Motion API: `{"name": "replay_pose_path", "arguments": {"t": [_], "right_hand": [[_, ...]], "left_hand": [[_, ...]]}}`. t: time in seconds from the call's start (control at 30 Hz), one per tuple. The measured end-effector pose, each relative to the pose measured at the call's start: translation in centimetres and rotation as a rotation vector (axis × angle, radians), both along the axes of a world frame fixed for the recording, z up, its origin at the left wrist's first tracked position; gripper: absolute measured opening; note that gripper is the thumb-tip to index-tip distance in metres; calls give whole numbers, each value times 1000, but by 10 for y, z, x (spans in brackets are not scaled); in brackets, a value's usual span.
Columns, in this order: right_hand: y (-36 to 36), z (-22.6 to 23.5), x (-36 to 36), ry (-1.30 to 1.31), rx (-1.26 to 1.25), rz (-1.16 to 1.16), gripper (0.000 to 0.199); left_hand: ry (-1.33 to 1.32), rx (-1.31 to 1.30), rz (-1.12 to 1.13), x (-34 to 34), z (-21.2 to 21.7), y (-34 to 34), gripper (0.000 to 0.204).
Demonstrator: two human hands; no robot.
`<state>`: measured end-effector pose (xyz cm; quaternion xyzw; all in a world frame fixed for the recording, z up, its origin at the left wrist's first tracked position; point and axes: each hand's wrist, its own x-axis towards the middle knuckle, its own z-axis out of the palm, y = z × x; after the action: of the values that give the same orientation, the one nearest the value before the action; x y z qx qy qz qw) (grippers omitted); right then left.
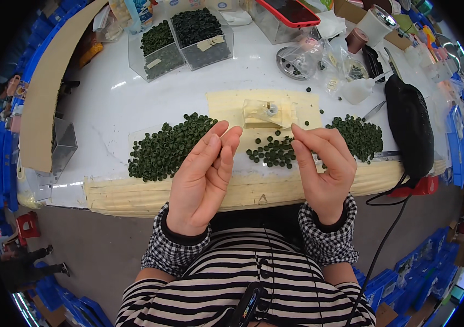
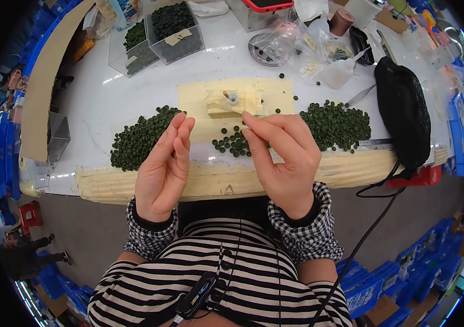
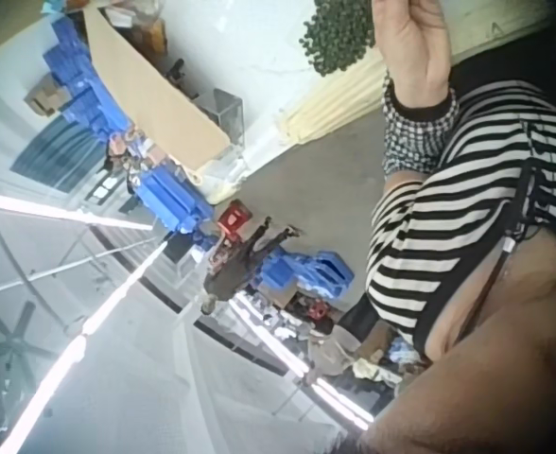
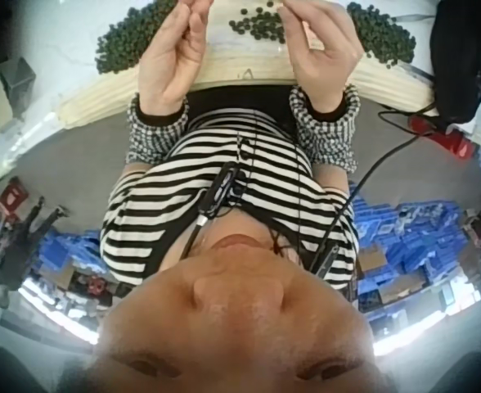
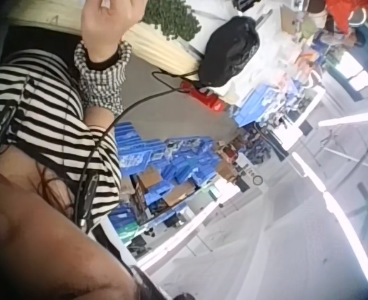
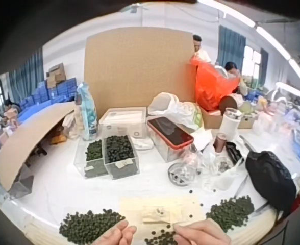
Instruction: Inspecting and sorting small green toy components at a factory workbench.
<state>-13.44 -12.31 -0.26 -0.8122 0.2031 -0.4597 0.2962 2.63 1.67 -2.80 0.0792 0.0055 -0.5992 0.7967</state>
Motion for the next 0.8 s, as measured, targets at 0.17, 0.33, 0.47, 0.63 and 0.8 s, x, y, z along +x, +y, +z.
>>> {"name": "replay_pose_path", "arguments": {"t": [0.17, 0.33, 0.47, 0.63, 0.8], "right_hand": [[-21, 14, 23, 111, -228, -57, 18], [-12, 27, 32, 120, -236, 71, 18], [10, 22, 33, 108, -194, 219, 23], [16, 4, 35, 182, -283, 195, 21], [19, 5, 37, 163, -286, 139, 20]], "left_hand": [[-26, 55, 15, -6, 4, -3, 37], [-264, 265, 39, -12, 29, -5, 41], [-308, 242, 11, -13, 26, -5, 39], [-328, 251, -23, -19, 29, -8, 42], [-315, 228, -14, -20, 30, -7, 40]]}}
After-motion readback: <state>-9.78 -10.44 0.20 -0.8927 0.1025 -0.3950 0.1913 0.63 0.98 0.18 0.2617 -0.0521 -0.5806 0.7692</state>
